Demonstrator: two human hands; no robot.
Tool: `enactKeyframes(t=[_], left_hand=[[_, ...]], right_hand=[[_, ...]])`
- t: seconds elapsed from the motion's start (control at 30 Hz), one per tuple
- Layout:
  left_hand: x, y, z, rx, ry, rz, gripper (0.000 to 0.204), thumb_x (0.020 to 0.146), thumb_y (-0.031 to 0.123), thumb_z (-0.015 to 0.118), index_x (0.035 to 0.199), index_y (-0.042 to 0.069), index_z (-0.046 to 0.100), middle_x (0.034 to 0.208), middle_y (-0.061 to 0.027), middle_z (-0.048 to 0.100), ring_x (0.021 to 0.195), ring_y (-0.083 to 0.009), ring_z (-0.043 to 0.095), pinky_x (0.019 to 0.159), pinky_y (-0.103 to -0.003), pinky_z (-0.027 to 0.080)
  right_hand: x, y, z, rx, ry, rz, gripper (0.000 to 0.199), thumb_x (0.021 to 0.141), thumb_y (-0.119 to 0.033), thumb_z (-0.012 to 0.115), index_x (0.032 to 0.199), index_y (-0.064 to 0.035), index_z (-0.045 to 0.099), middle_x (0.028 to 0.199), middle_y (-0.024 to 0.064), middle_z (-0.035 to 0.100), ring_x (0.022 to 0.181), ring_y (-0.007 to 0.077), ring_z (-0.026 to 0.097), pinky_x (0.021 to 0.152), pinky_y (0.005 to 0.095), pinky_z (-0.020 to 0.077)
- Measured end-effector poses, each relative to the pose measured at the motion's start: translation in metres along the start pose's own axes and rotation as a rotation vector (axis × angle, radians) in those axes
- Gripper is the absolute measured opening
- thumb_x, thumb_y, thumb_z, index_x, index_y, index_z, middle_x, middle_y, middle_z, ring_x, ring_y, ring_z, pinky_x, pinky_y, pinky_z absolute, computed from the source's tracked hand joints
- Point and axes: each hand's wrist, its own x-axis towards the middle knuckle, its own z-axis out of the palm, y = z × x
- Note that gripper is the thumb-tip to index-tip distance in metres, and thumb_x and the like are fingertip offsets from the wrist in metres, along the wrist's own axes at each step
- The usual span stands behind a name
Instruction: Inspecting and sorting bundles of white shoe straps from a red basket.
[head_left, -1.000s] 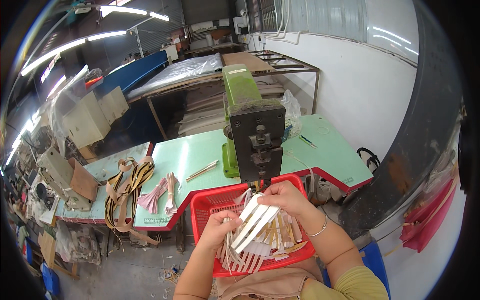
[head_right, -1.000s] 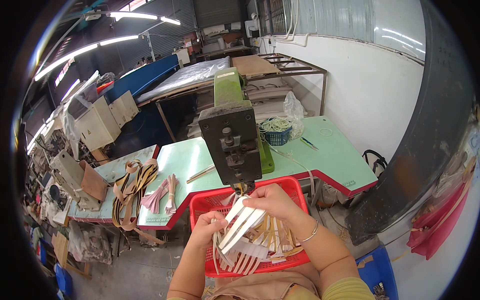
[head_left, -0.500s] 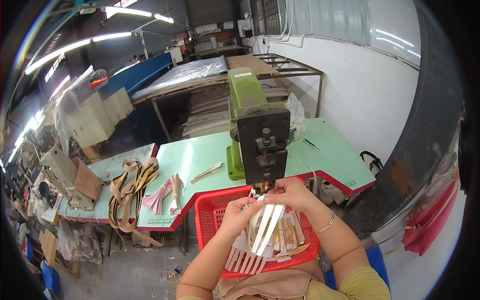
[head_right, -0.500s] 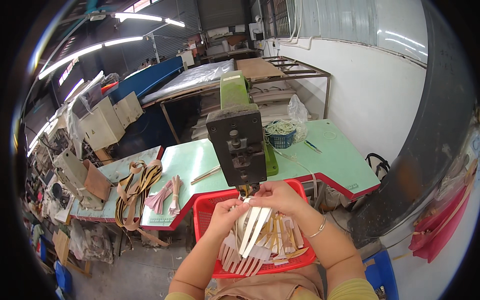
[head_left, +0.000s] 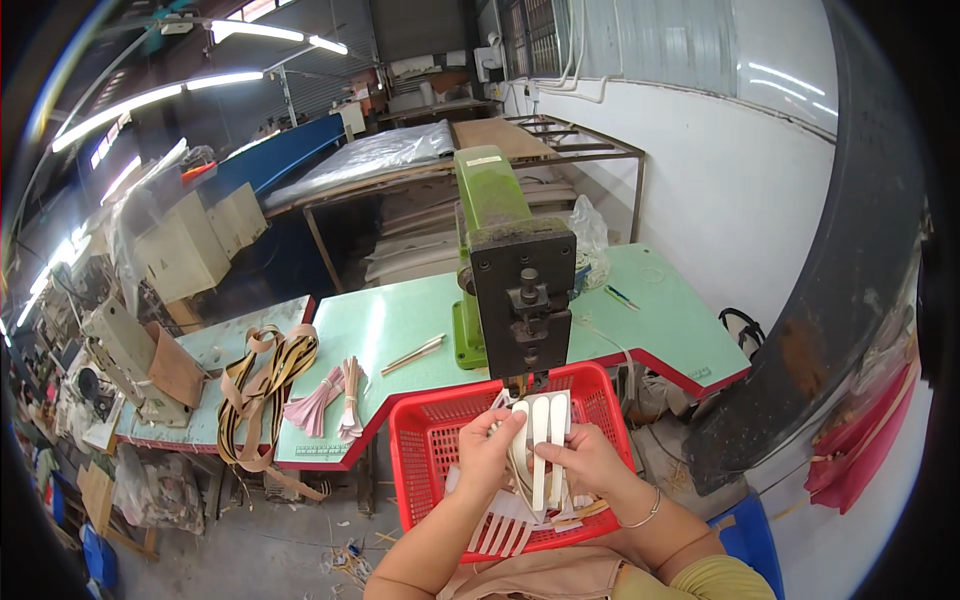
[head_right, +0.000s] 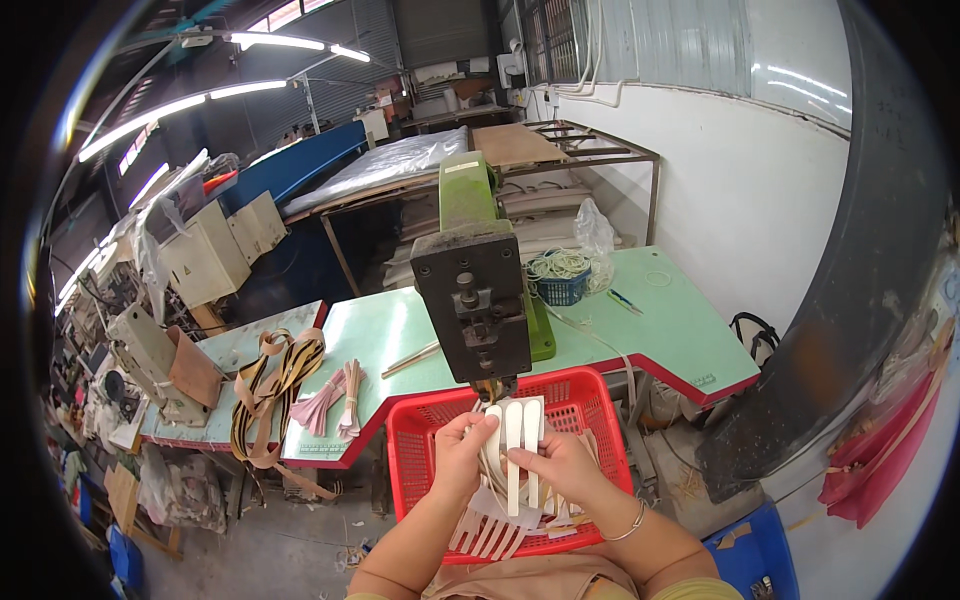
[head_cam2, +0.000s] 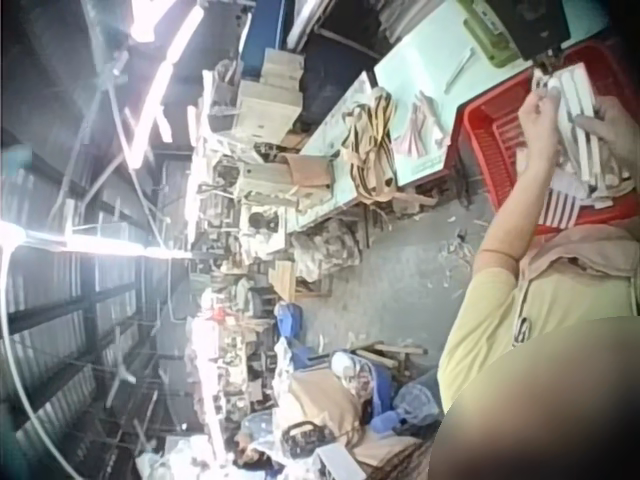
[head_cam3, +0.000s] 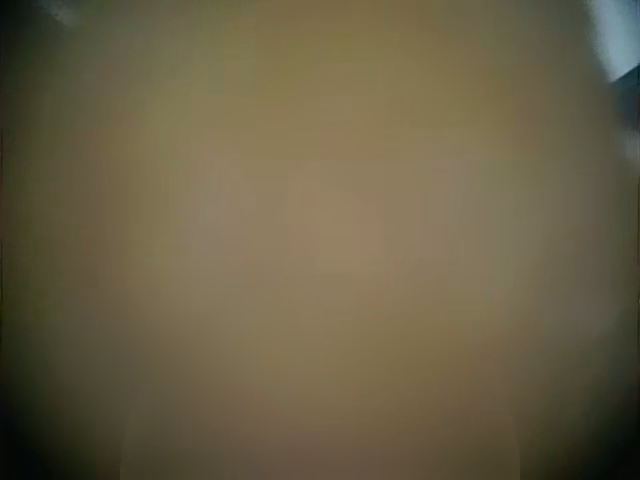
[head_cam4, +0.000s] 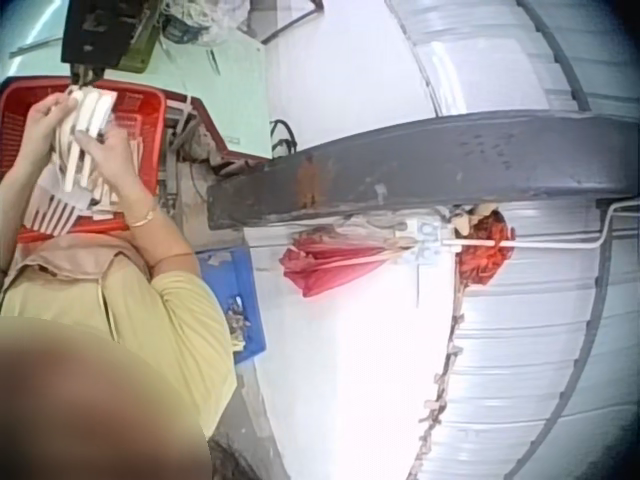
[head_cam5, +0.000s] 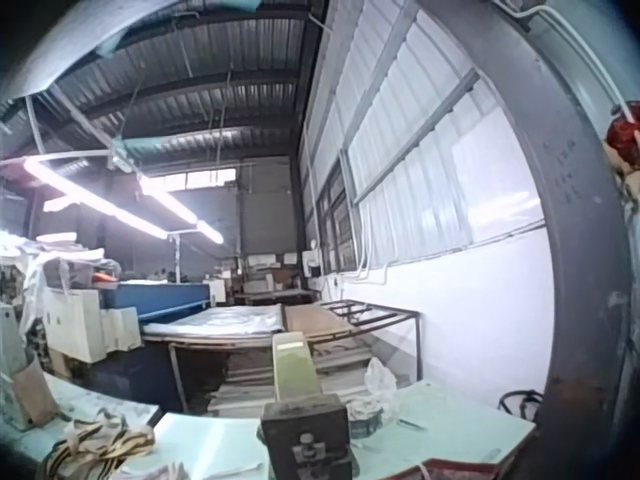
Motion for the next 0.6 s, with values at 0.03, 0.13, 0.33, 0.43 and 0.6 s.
enactKeyframes(t=[0.03,0.13,0.33,0.43,0.6], left_hand=[[-0.002,0.001,0.002,-0.053,0.0,-0.005,0.012,0.077,0.014,0.061,0.076,0.002,0.059,0.067,-0.0013,0.058,0.055,-0.0058,0.051,0.049,-0.019,0.041],[-0.003,-0.003,0.002,-0.096,0.017,0.011,0.01,0.077,0.013,0.06,0.076,0.003,0.059,0.066,-0.0018,0.058,0.055,-0.0057,0.052,0.049,-0.019,0.041],[-0.004,-0.004,0.007,-0.119,0.034,0.021,0.009,0.078,0.011,0.06,0.074,0.003,0.057,0.067,-0.0015,0.057,0.056,-0.0056,0.052,0.05,-0.019,0.041],[-0.003,-0.009,0.005,-0.144,0.041,0.036,0.009,0.078,0.011,0.059,0.074,0.003,0.057,0.068,-0.0005,0.057,0.058,-0.0054,0.051,0.053,-0.019,0.041],[-0.005,-0.008,0.008,-0.157,0.051,0.027,0.009,0.078,0.011,0.059,0.074,0.004,0.057,0.067,0.0009,0.055,0.059,-0.0049,0.049,0.054,-0.019,0.039]], right_hand=[[-0.001,-0.003,0.001,-0.026,0.015,-0.021,0.015,0.08,-0.007,0.056,0.092,0.001,0.058,0.079,0.0068,0.061,0.07,0.0133,0.059,0.062,0.0254,0.0487],[-0.003,-0.005,0.002,0.069,0.02,0.016,0.016,0.081,-0.008,0.054,0.094,0.0008,0.057,0.08,0.0073,0.061,0.07,0.0133,0.059,0.062,0.0252,0.0486],[-0.003,0.001,-0.004,0.052,0.023,-0.015,0.017,0.082,-0.008,0.052,0.096,0.0002,0.056,0.084,0.0065,0.06,0.074,0.0115,0.058,0.066,0.0243,0.0472],[0.001,0.004,-0.001,0.075,0.087,-0.092,0.02,0.083,-0.012,0.053,0.098,0.0001,0.057,0.083,0.0037,0.06,0.074,0.0084,0.056,0.066,0.0222,0.0466],[0.001,0.003,-0.009,-0.014,0.114,-0.108,0.019,0.083,-0.012,0.052,0.099,-0.002,0.057,0.084,0.0027,0.06,0.074,0.0074,0.055,0.065,0.0217,0.046]])
